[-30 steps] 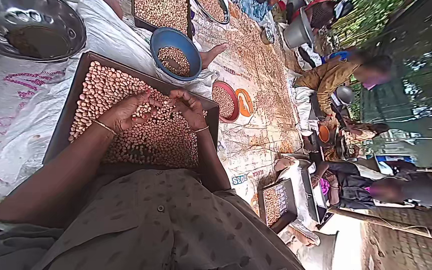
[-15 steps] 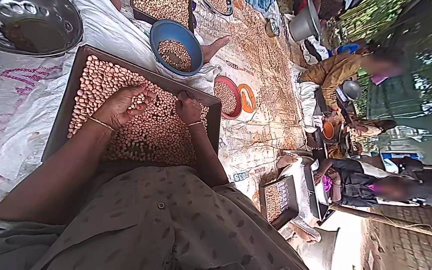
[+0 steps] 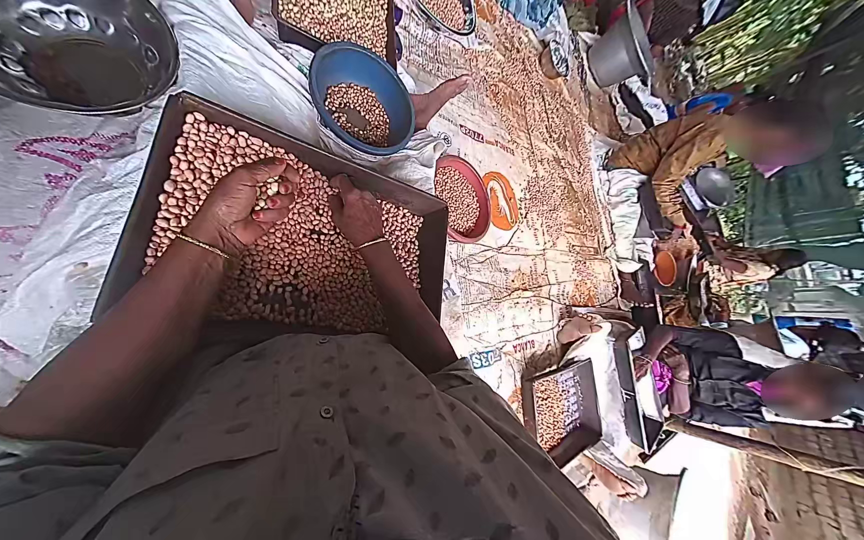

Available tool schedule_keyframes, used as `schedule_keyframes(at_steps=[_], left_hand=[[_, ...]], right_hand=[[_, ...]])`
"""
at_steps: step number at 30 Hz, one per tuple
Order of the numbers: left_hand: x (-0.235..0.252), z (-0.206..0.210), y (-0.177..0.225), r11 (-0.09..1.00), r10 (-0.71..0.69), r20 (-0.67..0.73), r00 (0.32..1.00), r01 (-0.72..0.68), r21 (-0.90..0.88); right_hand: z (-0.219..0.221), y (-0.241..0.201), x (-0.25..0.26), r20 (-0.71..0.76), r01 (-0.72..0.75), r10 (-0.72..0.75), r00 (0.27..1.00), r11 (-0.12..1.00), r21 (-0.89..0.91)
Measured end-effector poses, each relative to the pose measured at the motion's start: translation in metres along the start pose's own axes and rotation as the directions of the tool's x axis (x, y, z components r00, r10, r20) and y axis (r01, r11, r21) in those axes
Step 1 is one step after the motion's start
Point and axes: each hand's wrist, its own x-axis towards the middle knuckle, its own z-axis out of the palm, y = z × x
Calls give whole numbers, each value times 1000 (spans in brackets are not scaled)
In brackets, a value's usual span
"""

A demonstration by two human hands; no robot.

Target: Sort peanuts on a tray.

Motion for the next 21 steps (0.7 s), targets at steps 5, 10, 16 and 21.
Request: schedule_keyframes(at_steps=[5,10,16,21], left_hand=[[0,-1,0,1000,14,38,999,-13,-6],[0,1,-1,999,2,-1,1000,-2,51],[1,2,-3,990,-68,10,998,66,122],[0,0,-1,997,-11,5,1000,10,73]], right_hand=[[-5,-2,1,69,-28,28,997,1000,-2],[-3,8,1,46,-11,3,999,984,177],[9,28,-1,-102,97,-61,993,908,407],[8,10,-8,-119,129,-110,987,977,171]])
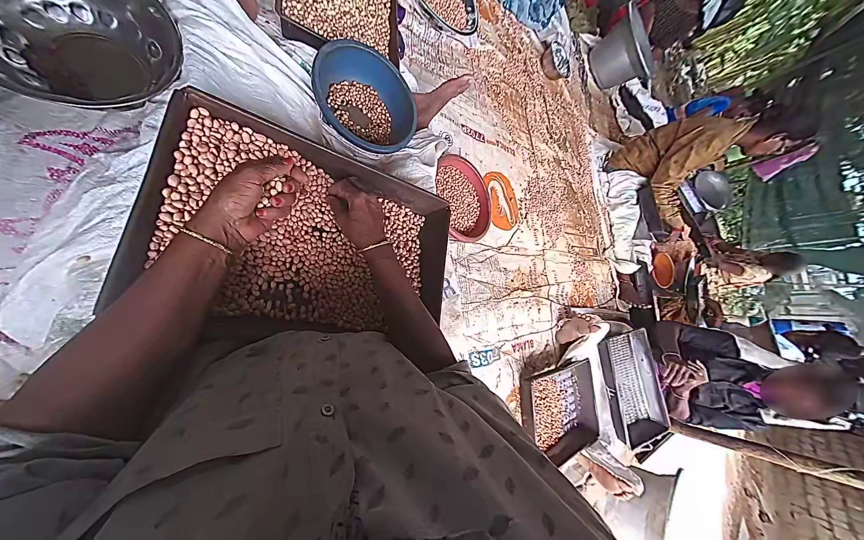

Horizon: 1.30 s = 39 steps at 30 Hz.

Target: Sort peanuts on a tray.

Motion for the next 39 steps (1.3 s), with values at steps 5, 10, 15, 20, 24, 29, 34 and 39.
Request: schedule_keyframes(at_steps=[5,10,15,20,24,29,34,39], left_hand=[[-1,-1,3,1000,6,-19,1000,-6,-13],[-4,2,4,999,12,-72,997,-14,-30],[-4,3,4,999,-17,-33,999,18,28],[-3,6,1,985,-113,-60,992,119,126],[-3,3,4,996,-38,-30,999,36,-78],[-2,-5,10,976,99,-124,987,-120,-181],[-2,-4,9,985,74,-99,992,-88,-146],[-2,-1,5,1000,-20,-68,998,19,-18]], right_hand=[[-8,-33,0,124,-145,180,976,958,-248],[0,-22,-6,54,-3,17,998,969,-246],[-2,8,0,-73,-20,31,997,988,151],[-30,-24,-7,-104,107,-40,994,595,796],[-7,-22,3,-111,91,-35,993,822,562],[28,-22,-1,-122,223,-211,970,970,101],[28,-22,-3,-144,224,-217,966,974,40],[3,-15,-5,-110,71,-13,994,837,542]])
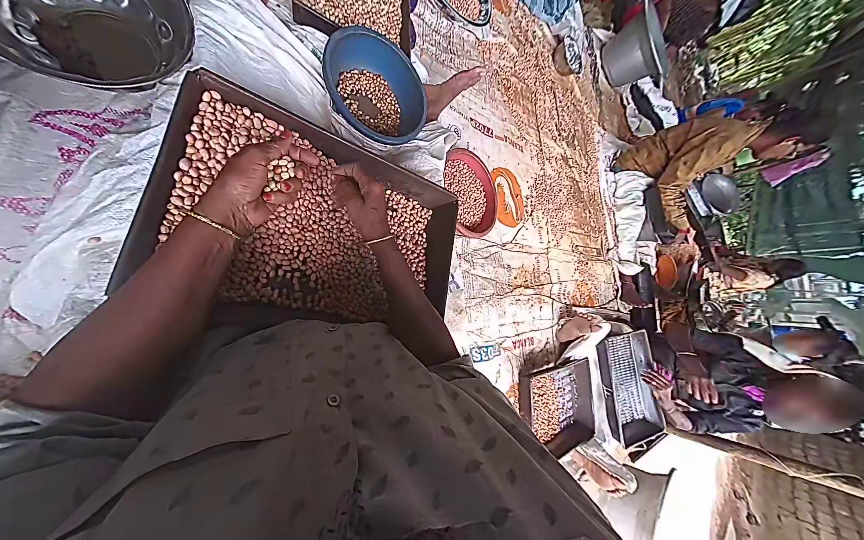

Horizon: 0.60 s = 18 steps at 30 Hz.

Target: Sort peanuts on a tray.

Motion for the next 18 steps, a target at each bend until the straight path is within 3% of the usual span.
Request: schedule_keyframes(at_steps=[3,6,12,18], left_hand=[[3,0,-3,996,-54,36,998,51,75],[2,1,-4,995,-68,56,996,64,72],[3,1,-4,996,-72,27,997,71,49],[3,2,-6,976,-111,4,994,108,189]], right_hand=[[-15,-17,-5,62,-208,201,978,878,431],[-21,-21,-8,123,-283,259,958,788,547],[-26,-23,-9,203,-310,241,949,822,477],[-36,-29,-9,265,-276,193,945,905,324]])
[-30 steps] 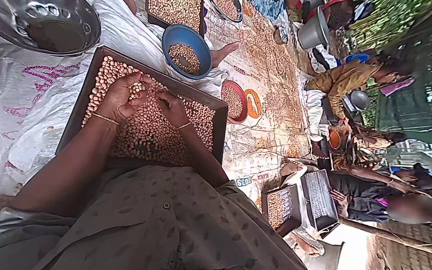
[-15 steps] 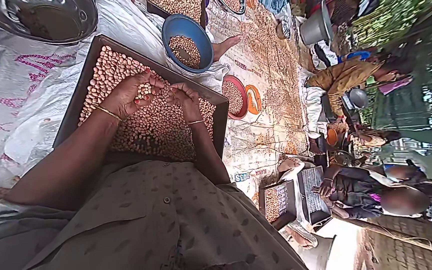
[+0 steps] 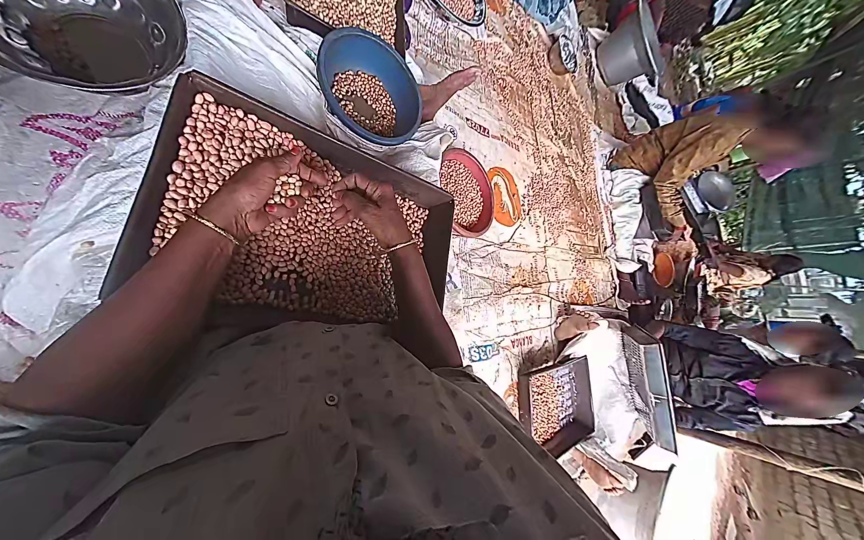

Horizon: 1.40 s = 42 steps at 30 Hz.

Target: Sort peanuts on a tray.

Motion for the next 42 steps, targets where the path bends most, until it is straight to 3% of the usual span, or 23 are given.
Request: schedule_keyframes(at_steps=[5,9,13,16,18,20,22,25,27,29,30,34,36,39,42], left_hand=[[-9,14,-1,994,-107,10,994,107,22],[-3,5,-3,999,-50,100,994,49,17],[-5,1,1,999,28,74,997,-26,-32],[-5,2,1,999,46,76,996,-46,-5],[-4,2,-1,999,27,81,996,-29,19],[-2,2,-4,1000,4,86,996,-6,23],[-1,4,-5,999,-11,84,996,8,38],[-3,6,-6,994,-47,98,994,37,102],[-1,8,-9,990,-72,161,984,51,129],[-4,11,-9,987,-94,192,977,66,149],[-5,13,-9,988,-92,215,972,62,145],[-6,13,-10,988,-70,215,974,39,147],[-5,10,-8,995,-9,190,982,-10,98],[-4,3,-5,994,100,175,979,-91,-63],[-6,-1,1,967,198,91,976,-179,-182]], right_hand=[[9,-16,-12,31,129,-126,992,986,-106],[2,-2,-31,39,180,-178,983,911,-370],[11,23,-59,192,139,17,981,628,-766],[29,36,-74,115,138,-78,990,488,-862],[33,32,-78,95,119,-76,993,458,-881],[29,31,-75,73,83,-41,997,495,-865],[19,36,-68,21,93,-119,993,637,-765],[7,24,-65,-113,156,-222,968,893,-421],[1,6,-64,-138,213,-239,961,960,-180],[-11,-9,-59,-149,232,-242,959,969,-81],[-21,-9,-54,-177,226,-243,954,968,-112],[-62,23,-35,-249,42,-195,949,859,-511],[-62,31,-36,-235,20,-196,952,805,-593],[-38,36,-41,-173,138,-276,945,821,-554],[6,33,-42,141,415,-400,905,767,-489]])
